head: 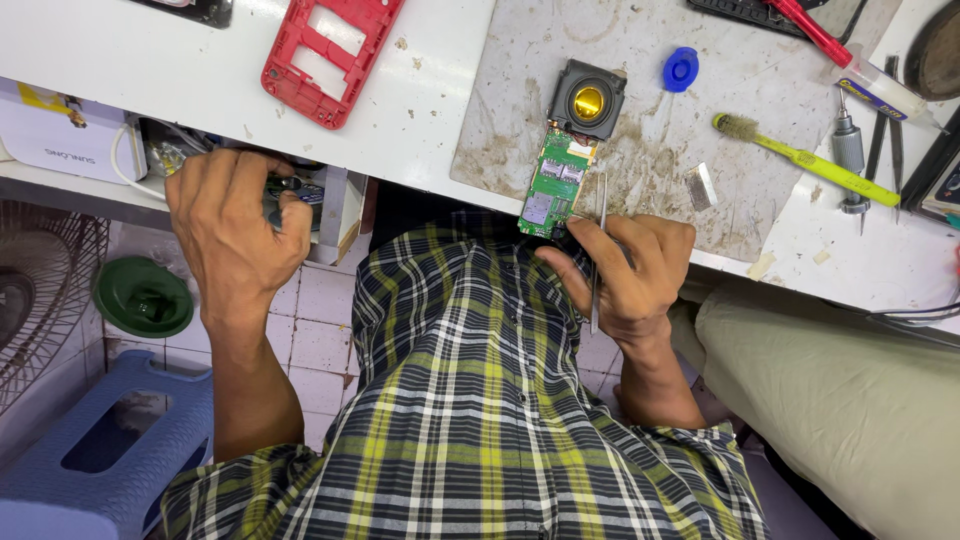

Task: The person repairs a small electronic device with a camera lens attached to a circuit board. They use a soldering iron to work on the board, then clean it with a toothbrush and liquid. They also use tweezers to handle small components.

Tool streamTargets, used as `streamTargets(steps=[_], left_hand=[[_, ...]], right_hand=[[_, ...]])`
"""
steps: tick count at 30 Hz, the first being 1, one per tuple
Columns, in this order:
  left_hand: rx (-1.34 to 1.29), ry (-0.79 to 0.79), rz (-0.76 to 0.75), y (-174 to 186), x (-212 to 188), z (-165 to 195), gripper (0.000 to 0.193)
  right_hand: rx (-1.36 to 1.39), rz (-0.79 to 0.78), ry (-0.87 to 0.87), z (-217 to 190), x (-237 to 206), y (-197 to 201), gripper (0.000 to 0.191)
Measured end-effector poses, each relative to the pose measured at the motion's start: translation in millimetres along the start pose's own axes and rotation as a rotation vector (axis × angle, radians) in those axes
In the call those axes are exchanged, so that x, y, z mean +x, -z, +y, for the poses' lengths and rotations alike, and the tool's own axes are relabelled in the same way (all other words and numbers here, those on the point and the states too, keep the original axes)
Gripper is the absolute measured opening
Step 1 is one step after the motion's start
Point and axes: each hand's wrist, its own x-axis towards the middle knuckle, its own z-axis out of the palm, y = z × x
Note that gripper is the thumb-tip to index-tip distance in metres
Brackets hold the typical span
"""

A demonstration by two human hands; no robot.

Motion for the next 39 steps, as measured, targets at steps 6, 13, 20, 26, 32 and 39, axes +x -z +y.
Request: streamTargets(steps=[6,13,20,26,32,39], left_hand=[[0.002,0.003,0.0,-0.5,0.0,1.8,0.015],[0.004,-0.005,0.011,-3.8,-2.3,1.7,0.015],[0.007,-0.003,0.009,-5.4,-3.8,0.7,0.015],[0.005,-0.003,0.011,-7.4,-5.3,-0.5,0.015],[0.004,-0.006,0.008,-6.7,-5.5,-2.4,0.016],[-0.011,0.002,0.004,-6.3,-9.1,-4.4,0.022]], right_hand=[[0.023,0.0,0.009,3.4,0.2,-4.8,0.043],[0.103,0.014,-0.015,8.9,-0.3,-5.9,0.043],[0.125,0.014,-0.026,9.5,1.8,-5.6,0.044],[0.269,0.073,-0.119,13.4,-2.9,1.2,0.028],[0.272,0.294,-0.354,42.8,-22.3,24.2,0.029],[0.328,0.397,-0.42,76.1,-45.9,34.2,0.047]])
